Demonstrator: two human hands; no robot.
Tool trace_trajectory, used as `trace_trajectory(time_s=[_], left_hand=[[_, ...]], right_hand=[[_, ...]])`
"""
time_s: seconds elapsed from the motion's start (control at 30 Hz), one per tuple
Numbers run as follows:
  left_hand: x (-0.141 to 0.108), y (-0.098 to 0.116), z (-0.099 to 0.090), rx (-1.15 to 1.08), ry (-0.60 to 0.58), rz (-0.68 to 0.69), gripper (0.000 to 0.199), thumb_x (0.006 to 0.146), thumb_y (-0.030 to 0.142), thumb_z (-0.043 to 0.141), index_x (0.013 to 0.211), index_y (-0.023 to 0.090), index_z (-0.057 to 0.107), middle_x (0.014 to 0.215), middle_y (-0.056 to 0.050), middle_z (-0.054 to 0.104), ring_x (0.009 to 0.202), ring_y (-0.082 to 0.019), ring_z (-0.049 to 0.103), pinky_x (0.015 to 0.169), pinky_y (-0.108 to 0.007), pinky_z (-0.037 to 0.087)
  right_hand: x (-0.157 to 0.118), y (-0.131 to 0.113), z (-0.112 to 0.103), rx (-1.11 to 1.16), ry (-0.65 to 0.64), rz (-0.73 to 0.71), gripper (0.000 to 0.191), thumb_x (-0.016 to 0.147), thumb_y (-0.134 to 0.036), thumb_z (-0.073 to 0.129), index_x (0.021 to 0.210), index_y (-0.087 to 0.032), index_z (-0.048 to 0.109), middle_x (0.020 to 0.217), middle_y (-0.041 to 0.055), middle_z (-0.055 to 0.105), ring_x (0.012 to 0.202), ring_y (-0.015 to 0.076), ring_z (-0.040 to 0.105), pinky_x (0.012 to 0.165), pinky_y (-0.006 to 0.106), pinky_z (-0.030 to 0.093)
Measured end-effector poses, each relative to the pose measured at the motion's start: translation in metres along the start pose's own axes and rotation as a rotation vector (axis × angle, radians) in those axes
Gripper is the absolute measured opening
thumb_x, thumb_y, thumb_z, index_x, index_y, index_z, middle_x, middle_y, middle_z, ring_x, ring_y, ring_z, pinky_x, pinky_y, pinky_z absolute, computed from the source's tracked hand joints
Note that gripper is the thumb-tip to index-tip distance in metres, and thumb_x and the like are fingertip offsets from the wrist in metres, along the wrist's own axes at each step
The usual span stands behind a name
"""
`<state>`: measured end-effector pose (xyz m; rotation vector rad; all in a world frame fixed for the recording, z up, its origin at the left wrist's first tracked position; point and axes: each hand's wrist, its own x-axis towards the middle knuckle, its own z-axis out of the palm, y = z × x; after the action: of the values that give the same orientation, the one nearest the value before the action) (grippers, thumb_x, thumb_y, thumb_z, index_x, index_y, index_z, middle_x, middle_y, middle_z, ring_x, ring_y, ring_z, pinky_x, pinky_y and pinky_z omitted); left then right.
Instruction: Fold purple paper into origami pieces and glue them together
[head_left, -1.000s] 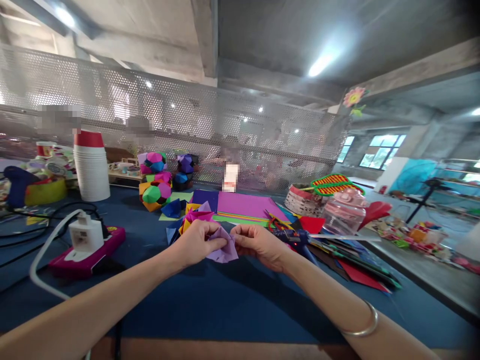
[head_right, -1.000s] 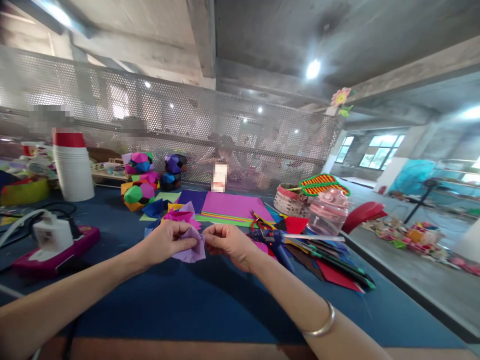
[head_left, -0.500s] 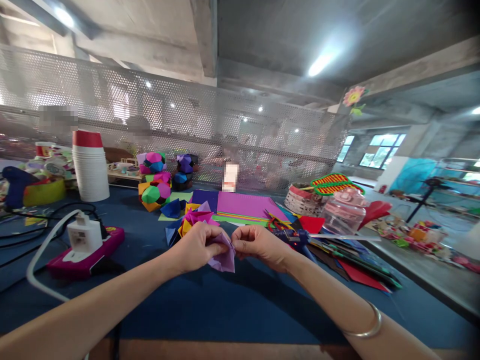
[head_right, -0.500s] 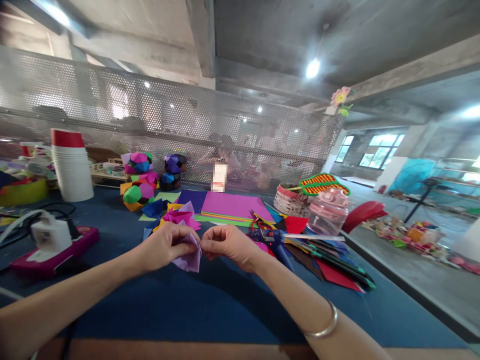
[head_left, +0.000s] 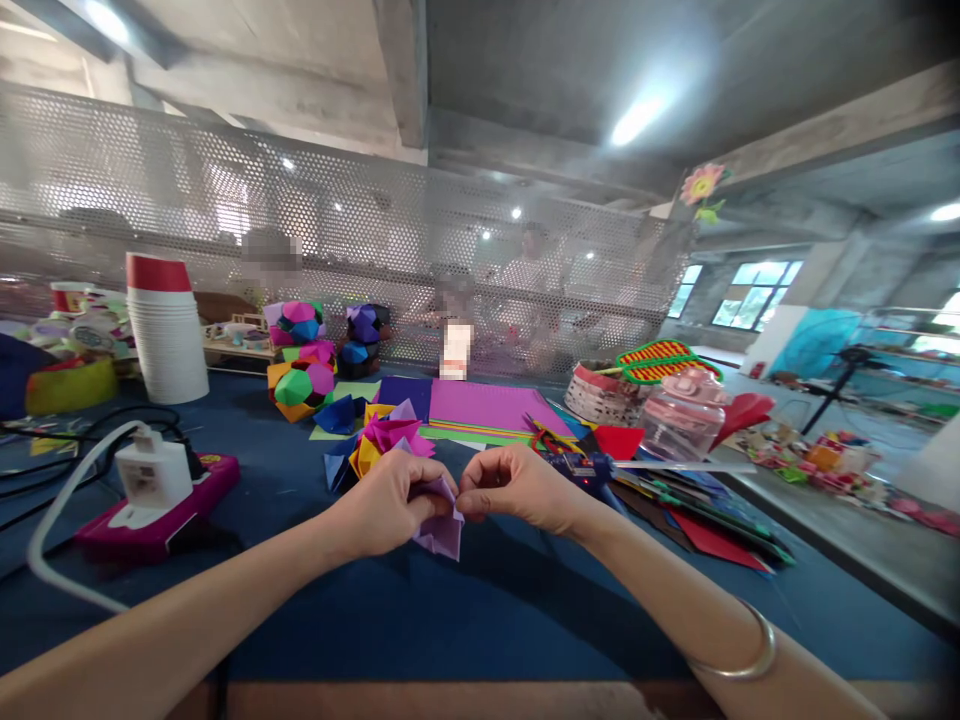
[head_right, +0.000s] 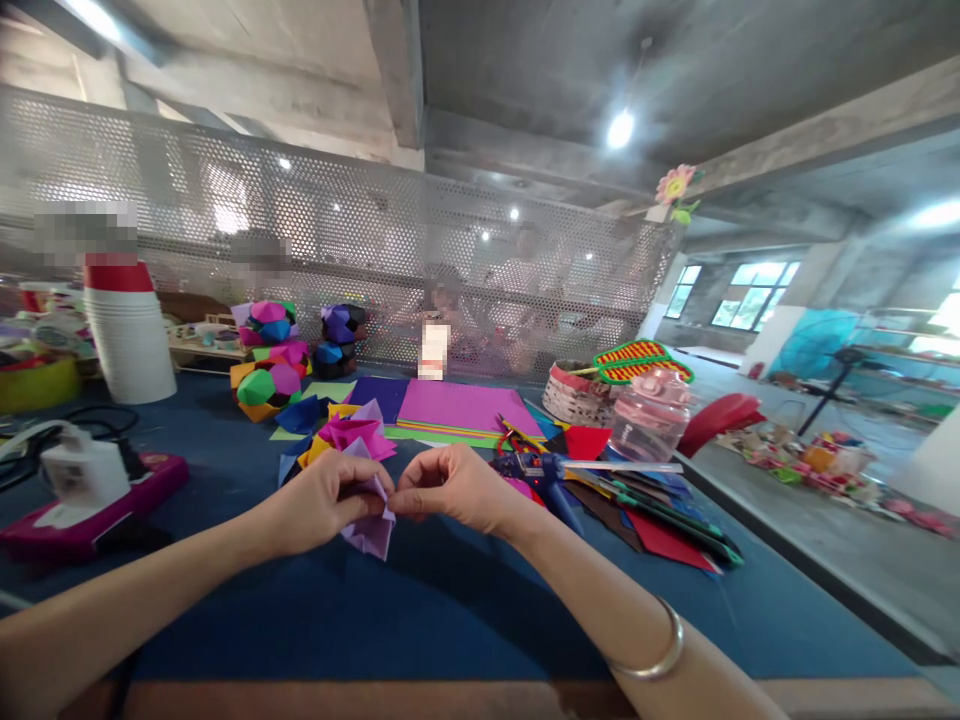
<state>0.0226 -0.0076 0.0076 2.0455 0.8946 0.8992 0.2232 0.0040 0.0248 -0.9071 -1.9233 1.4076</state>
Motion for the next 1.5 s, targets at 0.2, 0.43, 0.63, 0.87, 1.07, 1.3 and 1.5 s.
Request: trace_trajectory(time_s=[0.2,0.43,0.63,0.87,1.07,1.3,1.5], left_hand=[[0.0,-0.003,0.001,0.04,0.027,-0.035,0.013,0.072,0.012,0.056,0.074,0.015,0.069,0.064,0.0,0.062,0.06,-0.012,0.054,0.056,-0.021,0.04],[0.003,-0.006,0.0,0.074,0.067,-0.084,0.01,0.072,0.017,0.057,0.07,0.015,0.067,0.063,0.0,0.061,0.063,-0.014,0.055,0.057,-0.023,0.039],[0.005,-0.013,0.0,0.044,0.098,-0.085,0.012,0.073,0.02,0.056,0.068,0.014,0.066,0.061,0.001,0.056,0.061,-0.013,0.052,0.056,-0.023,0.038],[0.005,-0.017,0.004,0.052,0.137,-0.117,0.013,0.073,0.023,0.055,0.069,0.014,0.064,0.059,0.003,0.05,0.058,-0.012,0.046,0.054,-0.024,0.034],[0.005,-0.018,0.007,0.104,0.168,-0.086,0.011,0.071,0.02,0.054,0.063,0.016,0.059,0.058,0.003,0.047,0.06,-0.012,0.044,0.054,-0.024,0.032],[0.005,-0.015,0.006,0.129,0.154,-0.079,0.013,0.072,0.023,0.055,0.063,0.015,0.061,0.056,0.004,0.046,0.058,-0.012,0.043,0.054,-0.024,0.032],[0.004,-0.013,0.005,0.178,0.167,-0.056,0.016,0.074,0.023,0.054,0.061,0.016,0.058,0.056,0.004,0.046,0.058,-0.011,0.042,0.054,-0.024,0.031]], right_hand=[[-0.003,0.003,0.003,-0.114,0.056,-0.036,0.029,0.068,-0.04,0.08,0.074,-0.014,0.069,0.067,-0.0001,0.063,0.061,0.0107,0.053,0.06,0.024,0.042],[-0.009,0.003,0.012,-0.456,0.198,-0.152,0.017,0.083,-0.034,0.065,0.081,-0.018,0.069,0.068,-0.0002,0.064,0.061,0.0117,0.054,0.056,0.022,0.04],[-0.01,0.004,0.021,-0.608,0.299,-0.229,0.012,0.085,-0.025,0.058,0.079,-0.019,0.066,0.068,-0.0007,0.063,0.062,0.0126,0.055,0.059,0.024,0.041],[-0.006,0.01,0.022,-0.534,0.318,-0.233,0.008,0.082,-0.021,0.058,0.078,-0.019,0.065,0.068,-0.0009,0.062,0.062,0.0125,0.055,0.059,0.023,0.042],[-0.004,0.014,0.024,-0.494,0.353,-0.201,0.006,0.079,-0.02,0.06,0.075,-0.019,0.064,0.067,-0.001,0.063,0.062,0.0128,0.055,0.058,0.023,0.042],[-0.007,0.011,0.029,-0.564,0.383,-0.226,0.007,0.078,-0.016,0.059,0.073,-0.02,0.061,0.065,-0.0023,0.062,0.061,0.0124,0.055,0.058,0.023,0.041],[-0.006,0.012,0.031,-0.538,0.409,-0.217,0.006,0.079,-0.017,0.059,0.074,-0.02,0.062,0.067,-0.0015,0.064,0.062,0.013,0.057,0.059,0.023,0.042]])
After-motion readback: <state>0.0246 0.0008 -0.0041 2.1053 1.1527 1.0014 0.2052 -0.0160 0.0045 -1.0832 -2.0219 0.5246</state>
